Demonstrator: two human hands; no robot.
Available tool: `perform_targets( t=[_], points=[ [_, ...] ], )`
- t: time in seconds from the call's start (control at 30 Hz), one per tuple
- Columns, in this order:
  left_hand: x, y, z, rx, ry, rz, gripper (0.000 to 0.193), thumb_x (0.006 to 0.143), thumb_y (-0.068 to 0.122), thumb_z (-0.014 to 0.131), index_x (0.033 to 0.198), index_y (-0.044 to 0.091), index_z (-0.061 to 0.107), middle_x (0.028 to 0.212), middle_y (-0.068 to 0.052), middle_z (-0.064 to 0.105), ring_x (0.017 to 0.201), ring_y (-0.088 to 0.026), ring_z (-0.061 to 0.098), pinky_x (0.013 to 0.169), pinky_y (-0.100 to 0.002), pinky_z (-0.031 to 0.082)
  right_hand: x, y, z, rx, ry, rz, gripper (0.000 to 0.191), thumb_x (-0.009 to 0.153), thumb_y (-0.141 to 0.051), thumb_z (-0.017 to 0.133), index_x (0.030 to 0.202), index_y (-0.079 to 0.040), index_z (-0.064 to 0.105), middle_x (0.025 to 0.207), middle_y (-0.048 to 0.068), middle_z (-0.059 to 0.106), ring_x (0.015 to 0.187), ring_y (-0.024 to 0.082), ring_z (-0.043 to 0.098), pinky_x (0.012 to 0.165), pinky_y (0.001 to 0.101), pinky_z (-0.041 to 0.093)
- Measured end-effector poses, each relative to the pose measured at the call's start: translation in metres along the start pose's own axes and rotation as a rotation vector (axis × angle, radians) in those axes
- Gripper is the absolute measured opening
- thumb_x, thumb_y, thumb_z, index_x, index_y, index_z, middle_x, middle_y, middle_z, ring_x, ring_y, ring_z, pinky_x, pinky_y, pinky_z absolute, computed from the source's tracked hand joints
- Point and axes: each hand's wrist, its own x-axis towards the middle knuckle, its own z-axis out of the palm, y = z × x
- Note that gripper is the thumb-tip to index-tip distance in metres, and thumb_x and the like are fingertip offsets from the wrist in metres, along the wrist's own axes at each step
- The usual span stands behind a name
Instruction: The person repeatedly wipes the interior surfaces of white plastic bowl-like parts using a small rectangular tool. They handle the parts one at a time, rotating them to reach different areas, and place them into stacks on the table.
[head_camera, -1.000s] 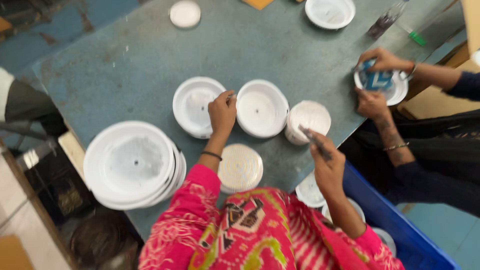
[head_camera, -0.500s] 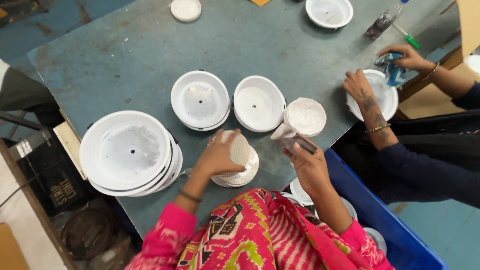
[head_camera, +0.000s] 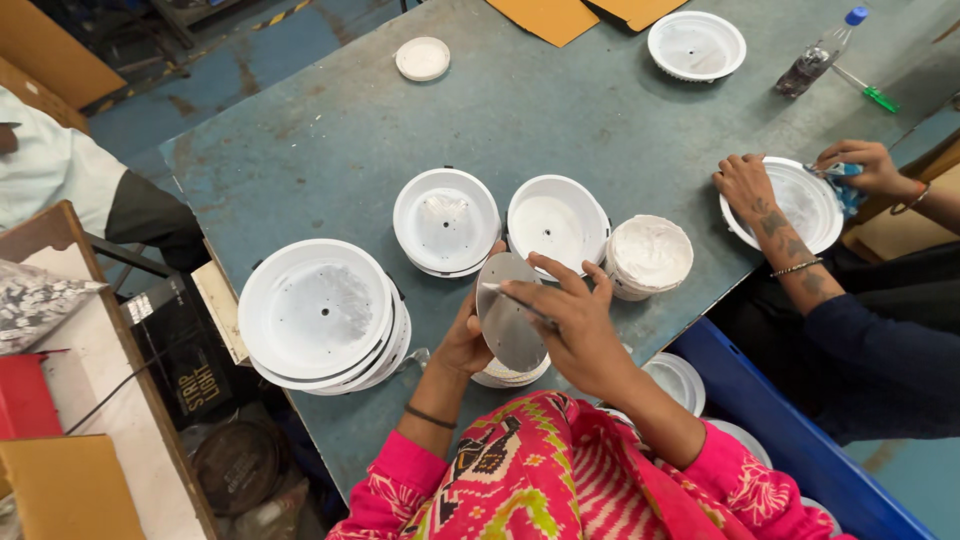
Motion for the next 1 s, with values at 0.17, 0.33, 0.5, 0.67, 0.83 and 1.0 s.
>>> perform_targets(
  t=[0.17, 0.33, 0.5, 0.67, 0.83, 1.0],
  points=[
    [-0.001, 0.008, 0.000, 0.047, 0.006, -0.006, 0.125, 0.080, 0.059, 0.083, 0.167, 0.014, 0.006, 0.163, -0.018, 0.035, 0.147, -0.033, 0.044, 0.120, -0.046, 0.041, 0.002, -0.008, 0.004, -0.156, 0.001, -0.178, 0.059, 0.083, 0.001, 0.064, 0.136, -0.024, 0.063, 0.140, -0.006, 0.064, 0.147, 0.025, 0.042, 0.112, 0.0639, 0.013],
    [0.009, 0.018, 0.008, 0.057, -0.014, 0.055, 0.118, 0.083, 0.061, 0.081, 0.169, 0.015, 0.015, 0.160, -0.021, 0.041, 0.141, -0.042, 0.049, 0.117, -0.054, 0.045, -0.022, 0.003, 0.006, -0.176, -0.035, -0.237, 0.061, 0.078, -0.002, 0.070, 0.134, -0.025, 0.064, 0.139, -0.008, 0.065, 0.143, 0.024, 0.043, 0.109, 0.0652, 0.011],
    [0.014, 0.020, 0.017, 0.007, 0.017, 0.073, 0.113, 0.083, 0.062, 0.080, 0.168, 0.022, 0.018, 0.160, -0.020, 0.040, 0.136, -0.048, 0.052, 0.110, -0.061, 0.049, -0.057, 0.005, 0.021, -0.157, 0.036, -0.232, 0.062, 0.076, -0.012, 0.075, 0.136, -0.023, 0.063, 0.141, -0.007, 0.062, 0.140, 0.023, 0.046, 0.111, 0.0656, 0.012],
    [0.008, 0.013, 0.001, -0.056, -0.045, 0.031, 0.110, 0.083, 0.061, 0.079, 0.167, 0.020, 0.020, 0.158, -0.023, 0.042, 0.135, -0.046, 0.054, 0.108, -0.060, 0.051, -0.056, 0.015, 0.009, -0.141, 0.025, -0.235, 0.060, 0.075, -0.016, 0.076, 0.133, -0.026, 0.065, 0.137, -0.008, 0.065, 0.138, 0.021, 0.046, 0.109, 0.0639, 0.011],
    [-0.004, -0.005, -0.030, -0.014, -0.036, -0.071, 0.120, 0.088, 0.058, 0.080, 0.174, 0.008, 0.015, 0.158, -0.020, 0.043, 0.135, -0.028, 0.055, 0.107, -0.041, 0.051, -0.001, 0.049, -0.010, -0.292, 0.062, -0.271, 0.059, 0.081, -0.005, 0.069, 0.135, -0.028, 0.065, 0.139, -0.010, 0.067, 0.147, 0.023, 0.042, 0.111, 0.0616, 0.014],
    [-0.003, 0.002, -0.025, -0.051, -0.007, -0.051, 0.123, 0.085, 0.059, 0.081, 0.174, 0.009, 0.012, 0.159, -0.021, 0.041, 0.137, -0.029, 0.053, 0.112, -0.042, 0.050, -0.005, 0.048, 0.004, -0.294, 0.109, -0.311, 0.058, 0.085, -0.009, 0.068, 0.139, -0.029, 0.063, 0.140, -0.008, 0.064, 0.145, 0.024, 0.043, 0.109, 0.0628, 0.011]
  ],
)
